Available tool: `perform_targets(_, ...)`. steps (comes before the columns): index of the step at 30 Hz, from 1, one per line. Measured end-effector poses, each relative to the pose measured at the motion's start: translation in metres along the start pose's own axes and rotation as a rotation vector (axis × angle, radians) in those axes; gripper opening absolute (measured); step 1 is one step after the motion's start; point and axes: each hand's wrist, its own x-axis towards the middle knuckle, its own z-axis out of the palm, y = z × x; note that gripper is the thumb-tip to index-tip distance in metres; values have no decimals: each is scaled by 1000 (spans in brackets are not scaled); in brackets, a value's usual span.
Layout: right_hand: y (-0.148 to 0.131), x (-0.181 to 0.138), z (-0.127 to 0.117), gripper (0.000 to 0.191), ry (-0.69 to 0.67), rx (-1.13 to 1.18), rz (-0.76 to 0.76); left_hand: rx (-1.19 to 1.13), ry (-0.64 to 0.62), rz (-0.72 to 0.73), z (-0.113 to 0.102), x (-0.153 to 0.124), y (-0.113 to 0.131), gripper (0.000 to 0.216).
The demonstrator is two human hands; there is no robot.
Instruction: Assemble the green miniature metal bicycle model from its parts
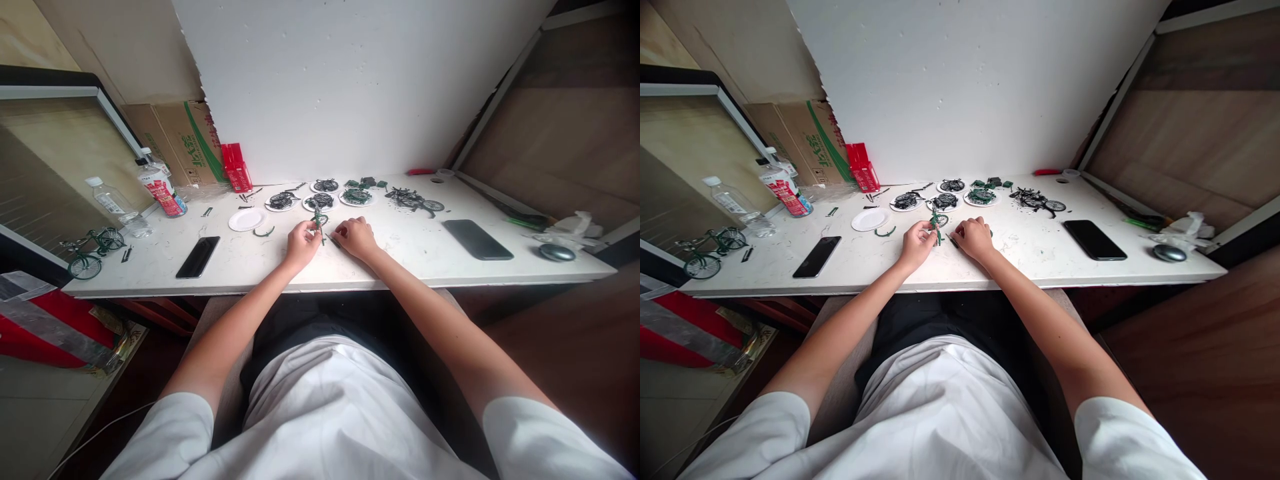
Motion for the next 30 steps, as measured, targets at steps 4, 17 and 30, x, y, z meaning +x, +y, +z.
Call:
perform_targets(4,-1,0,-2,27,-17,-11,0,8,-4,3,0,0,-1,17)
perform_targets(17,1,-1,1,15,56,118,-108,7,-13,8,0,0,0,18)
perform_targets(30,1,-1,1,22,117,306,-181,20,-45,3,-1,-2,5,17)
